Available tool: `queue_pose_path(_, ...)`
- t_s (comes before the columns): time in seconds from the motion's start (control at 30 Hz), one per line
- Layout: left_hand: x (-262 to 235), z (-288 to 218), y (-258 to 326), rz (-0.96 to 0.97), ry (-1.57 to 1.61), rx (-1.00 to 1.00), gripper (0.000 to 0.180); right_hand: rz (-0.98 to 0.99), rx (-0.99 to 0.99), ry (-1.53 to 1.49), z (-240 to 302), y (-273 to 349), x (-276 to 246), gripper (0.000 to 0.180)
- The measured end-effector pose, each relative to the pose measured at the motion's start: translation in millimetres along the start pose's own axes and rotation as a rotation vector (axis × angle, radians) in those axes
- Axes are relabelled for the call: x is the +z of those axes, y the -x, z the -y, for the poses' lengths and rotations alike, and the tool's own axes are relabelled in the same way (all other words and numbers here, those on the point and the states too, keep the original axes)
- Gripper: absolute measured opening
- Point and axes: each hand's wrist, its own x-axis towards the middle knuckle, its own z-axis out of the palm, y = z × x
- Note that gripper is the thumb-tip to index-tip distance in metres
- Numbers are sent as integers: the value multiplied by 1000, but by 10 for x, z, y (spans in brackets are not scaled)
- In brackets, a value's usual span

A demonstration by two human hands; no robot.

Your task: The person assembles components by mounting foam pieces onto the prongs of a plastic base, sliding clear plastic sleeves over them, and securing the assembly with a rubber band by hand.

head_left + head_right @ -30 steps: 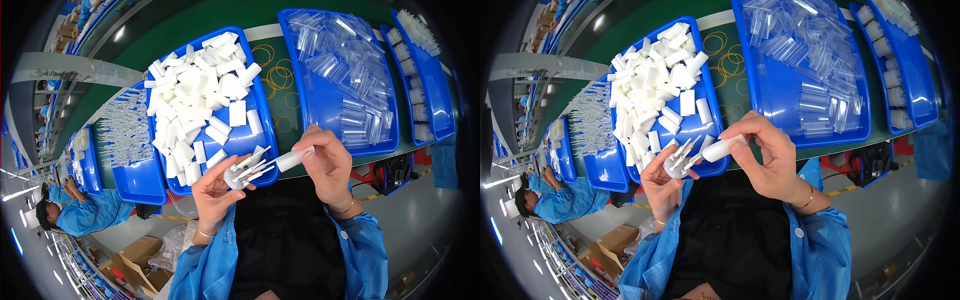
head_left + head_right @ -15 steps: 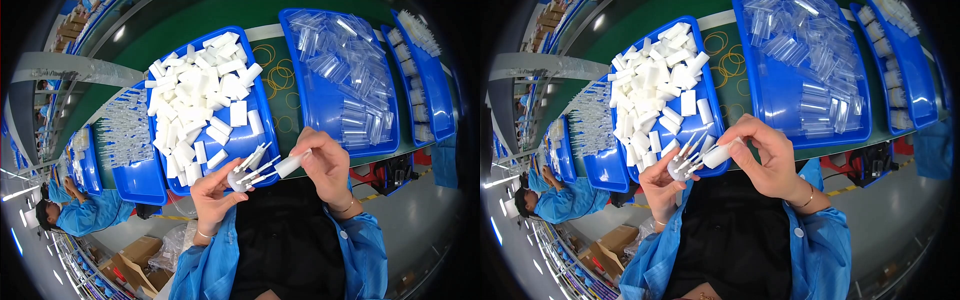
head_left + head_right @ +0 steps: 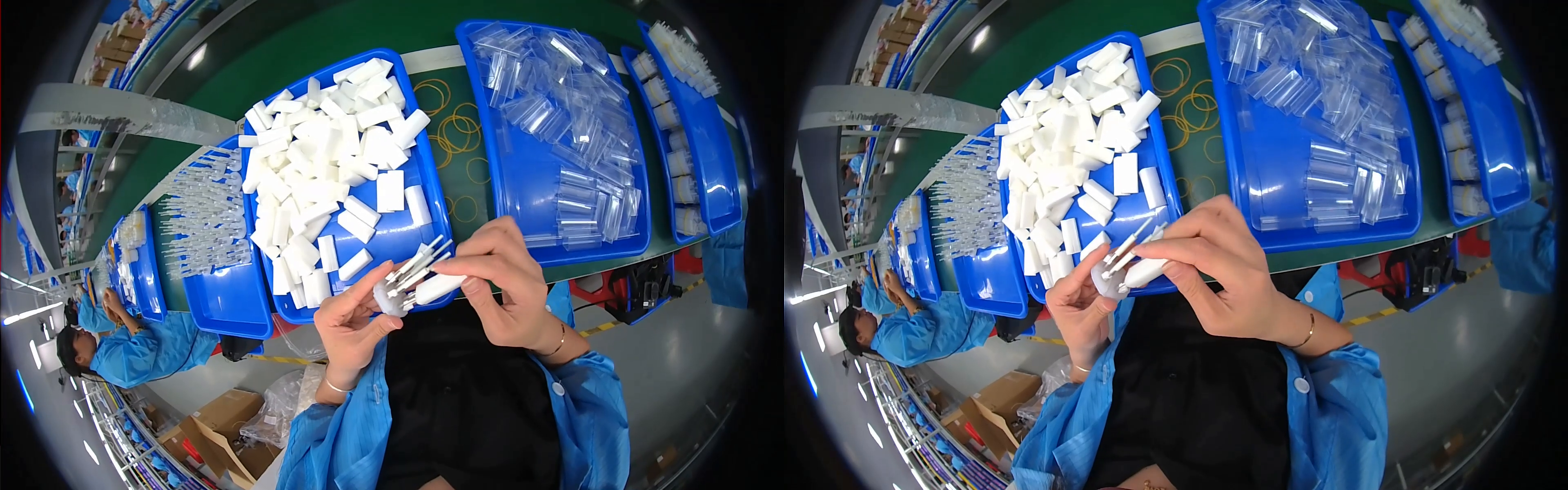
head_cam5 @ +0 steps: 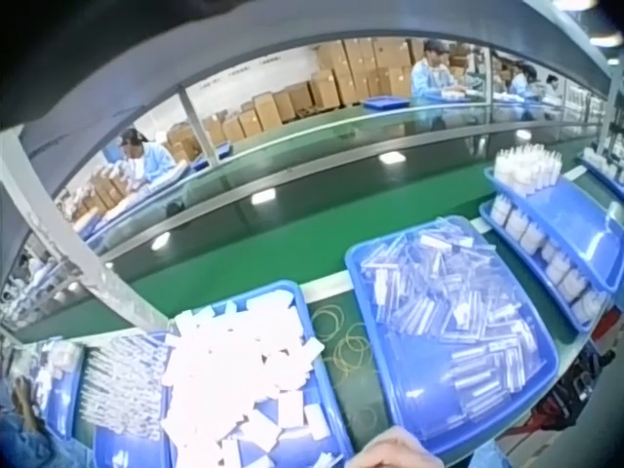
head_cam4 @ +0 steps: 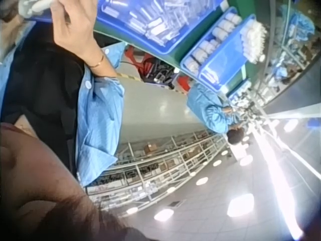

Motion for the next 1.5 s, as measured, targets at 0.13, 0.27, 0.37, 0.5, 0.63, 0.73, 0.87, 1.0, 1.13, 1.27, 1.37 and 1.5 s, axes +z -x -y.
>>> queue_pose_path(0.13, 21, 38, 4, -43, 90, -4, 58, -63, 16, -19, -15, 36, 17, 14)
queue_pose_path(0.27, 37, 13, -5, 6, 132, 4, 58, -9, -6, -81, -60, 44, 29, 17)
queue_pose_path(0.37, 19, 30, -2, 47, 101, 23, 58, -6, 29, -91, -48, 52, 59, 19)
queue_pose_path(0.5, -14, 46, 10, 28, 151, -7, 59, 53, -1, -95, -60, 32, 55, 20)
queue_pose_path(0.63, -96, 126, 82, -72, 140, -11, 61, -8, -26, -178, -69, -50, 57, 15)
queue_pose_path(0.73, -156, 85, 80, -143, 225, -3, 57, -46, -17, 101, -158, -182, 166, 18)
queue_pose_path(0.87, -304, 42, 72, -200, 344, 56, 52, 242, -154, 543, -121, -363, 420, 30)
queue_pose_path(1.0, -411, 84, 79, -255, 432, 158, 47, 420, -205, 728, -251, -347, 734, 29)
queue_pose_path(1.13, -480, 80, 68, -229, 434, 230, 41, 458, -150, 821, -282, -342, 827, 28)
queue_pose_path(1.27, -522, 118, 72, -244, 464, 208, 35, 403, -157, 855, -369, -331, 801, 22)
queue_pose_path(1.37, -495, 113, 47, -287, 310, 164, 33, 380, -165, 822, -371, -333, 780, 25)
queue_pose_path(1.5, -380, 22, 1, -318, 176, 150, 40, 317, -58, 483, -242, -363, 628, 30)
